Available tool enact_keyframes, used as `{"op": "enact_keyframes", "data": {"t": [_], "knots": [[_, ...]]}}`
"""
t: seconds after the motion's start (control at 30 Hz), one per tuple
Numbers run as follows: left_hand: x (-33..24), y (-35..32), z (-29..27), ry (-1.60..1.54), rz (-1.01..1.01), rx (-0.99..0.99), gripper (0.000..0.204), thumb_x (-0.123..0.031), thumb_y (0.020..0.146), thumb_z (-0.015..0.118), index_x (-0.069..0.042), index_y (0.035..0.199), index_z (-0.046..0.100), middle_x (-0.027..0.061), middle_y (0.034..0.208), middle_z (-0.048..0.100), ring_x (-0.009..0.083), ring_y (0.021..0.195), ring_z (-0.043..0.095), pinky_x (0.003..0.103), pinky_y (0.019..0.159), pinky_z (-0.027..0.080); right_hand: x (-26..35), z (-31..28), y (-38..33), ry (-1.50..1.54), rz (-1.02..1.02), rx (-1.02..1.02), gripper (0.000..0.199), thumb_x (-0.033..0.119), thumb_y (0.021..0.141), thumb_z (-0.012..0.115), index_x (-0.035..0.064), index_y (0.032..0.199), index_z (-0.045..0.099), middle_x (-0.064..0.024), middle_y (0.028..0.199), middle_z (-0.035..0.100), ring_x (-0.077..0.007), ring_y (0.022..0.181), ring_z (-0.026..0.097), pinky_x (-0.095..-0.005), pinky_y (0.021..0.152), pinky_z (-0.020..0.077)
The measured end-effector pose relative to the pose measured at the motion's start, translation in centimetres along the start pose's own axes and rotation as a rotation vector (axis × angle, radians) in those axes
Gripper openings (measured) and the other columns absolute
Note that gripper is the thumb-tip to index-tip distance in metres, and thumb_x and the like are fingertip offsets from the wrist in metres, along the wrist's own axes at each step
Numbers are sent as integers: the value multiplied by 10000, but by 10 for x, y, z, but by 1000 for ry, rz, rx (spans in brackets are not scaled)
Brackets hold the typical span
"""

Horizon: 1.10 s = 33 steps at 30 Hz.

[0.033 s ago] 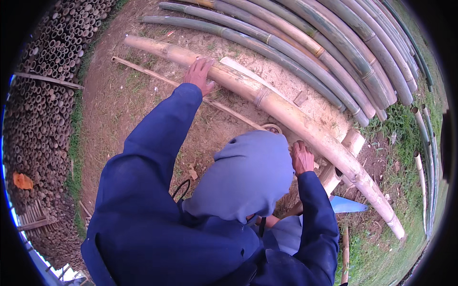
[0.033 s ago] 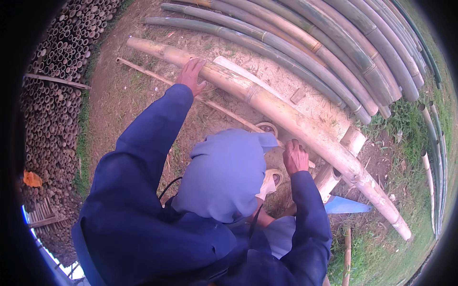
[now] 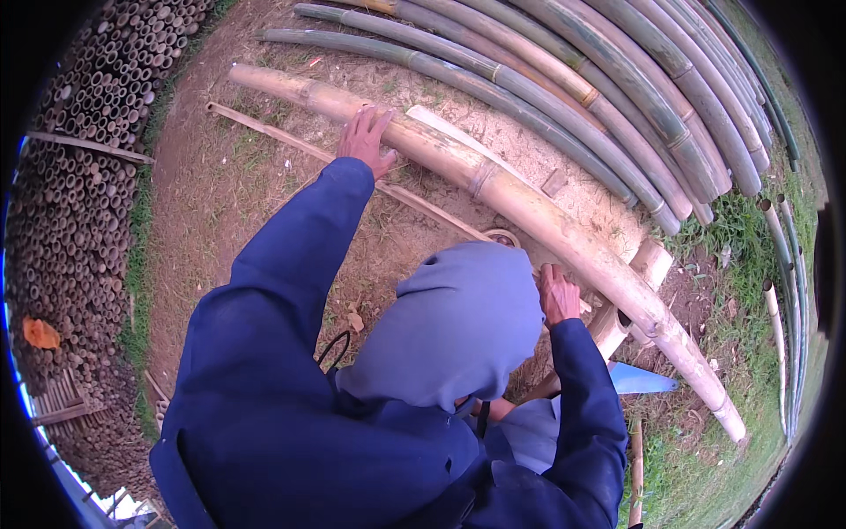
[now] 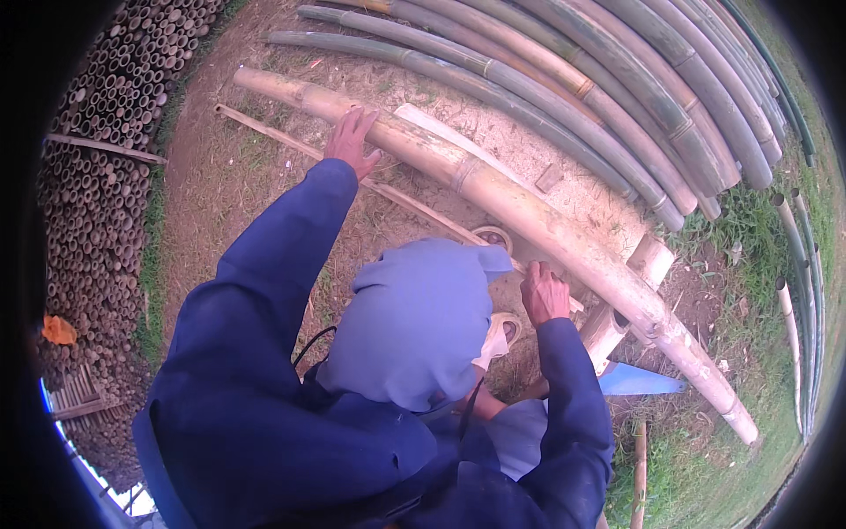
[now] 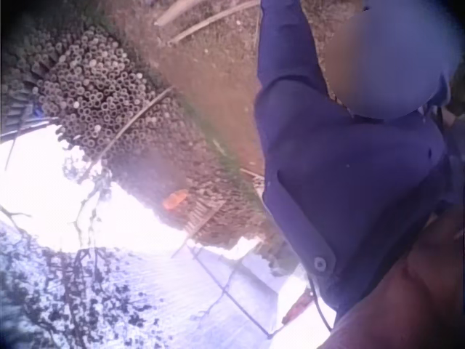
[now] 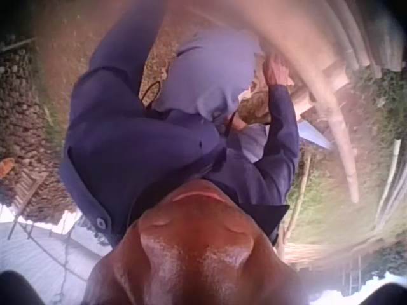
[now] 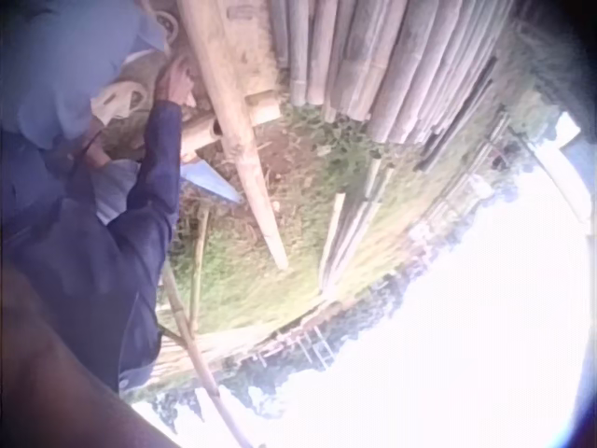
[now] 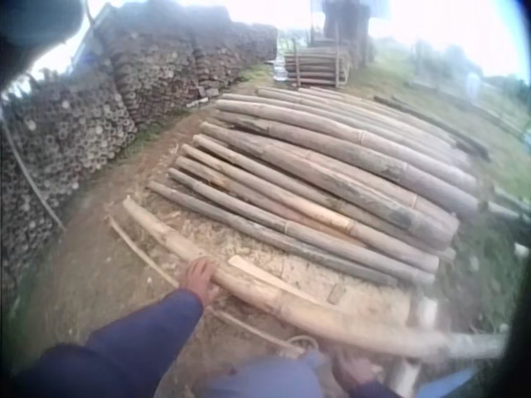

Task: The person sits on the ground and uses a hand saw to cut a long bamboo pole resting on a support. After completing one cut, the person repositions the bamboo and continues sawing another section.

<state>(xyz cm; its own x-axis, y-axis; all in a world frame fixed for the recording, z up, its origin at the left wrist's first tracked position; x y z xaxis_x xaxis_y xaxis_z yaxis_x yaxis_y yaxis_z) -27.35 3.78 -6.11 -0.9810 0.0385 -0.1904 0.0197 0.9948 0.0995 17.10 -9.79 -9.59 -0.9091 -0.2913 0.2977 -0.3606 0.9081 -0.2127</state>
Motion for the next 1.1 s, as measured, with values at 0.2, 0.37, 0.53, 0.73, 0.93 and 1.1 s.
{"op": "enact_keyframes", "data": {"t": [0.2, 0.37, 0.53, 0.73, 0.93, 1.1], "knots": [[-5, -5, 5, -28, -141, -46, 923, -311, 819, 797, -242, 1599, 309, 138, 1654, 258, 411, 1490, 293, 531, 1215, 281, 26, -66, 2, -43, -113, -175, 259, 290, 912, 687, 60, 949, 575, -157, 875, 685, -374, 742, 696, -489, 637, 546], [14, -7, 0, 27, -662, -438, 1064, -431, 812, 801, -81, 1619, 202, 252, 1635, 231, 412, 1493, 282, 559, 1212, 262, 34, -89, -7, -102, -45, -296, 320, 355, 909, 719, 75, 894, 566, -126, 825, 657, -345, 736, 686, -471, 628, 523], [25, -9, 20, -1203, -1124, -322, 940, -344, 863, 776, 121, 1472, 232, 318, 1268, 568, 382, 1130, 635, 485, 1007, 497, 7, -93, -46, -170, -26, -441, 240, 202, 821, 770, 87, 930, 590, -102, 849, 627, -308, 819, 663, -439, 706, 506], [-44, 8, 9, -1707, -736, -386, 369, -118, 958, 638, 56, 1198, 418, 185, 1006, 695, 275, 873, 733, 398, 728, 612, -49, -122, -95, -134, 47, -581, 417, 90, 744, 785, 124, 1143, 667, -92, 957, 627, -300, 913, 615, -432, 821, 457], [-125, 6, -14, -1650, -772, -143, 294, -110, 972, 620, -1, 1203, 475, 98, 1076, 745, 185, 938, 700, 313, 705, 525, -92, -163, -137, -71, 47, -510, 569, 102, 755, 816, 138, 1308, 686, -110, 1004, 610, -312, 951, 590, -440, 907, 455], [-149, -5, -15, -1708, -720, -77, 267, -128, 989, 620, -3, 1191, 497, 92, 1113, 743, 165, 931, 692, 309, 698, 517, -111, -179, -150, -26, 56, -509, 545, 80, 761, 810, 131, 1293, 700, -104, 1006, 611, -307, 960, 585, -432, 917, 453]]}}
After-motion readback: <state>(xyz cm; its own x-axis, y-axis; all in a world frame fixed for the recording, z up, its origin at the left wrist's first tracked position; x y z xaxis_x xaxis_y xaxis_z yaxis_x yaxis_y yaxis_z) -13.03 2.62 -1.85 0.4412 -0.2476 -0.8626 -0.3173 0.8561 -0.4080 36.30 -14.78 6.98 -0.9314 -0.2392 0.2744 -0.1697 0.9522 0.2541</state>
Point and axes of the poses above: each hand's wrist, its own y-axis towards the middle knuckle, its own z-axis out of the palm, x = y × z, the point moved 2 cm from there along y, towards the middle knuckle
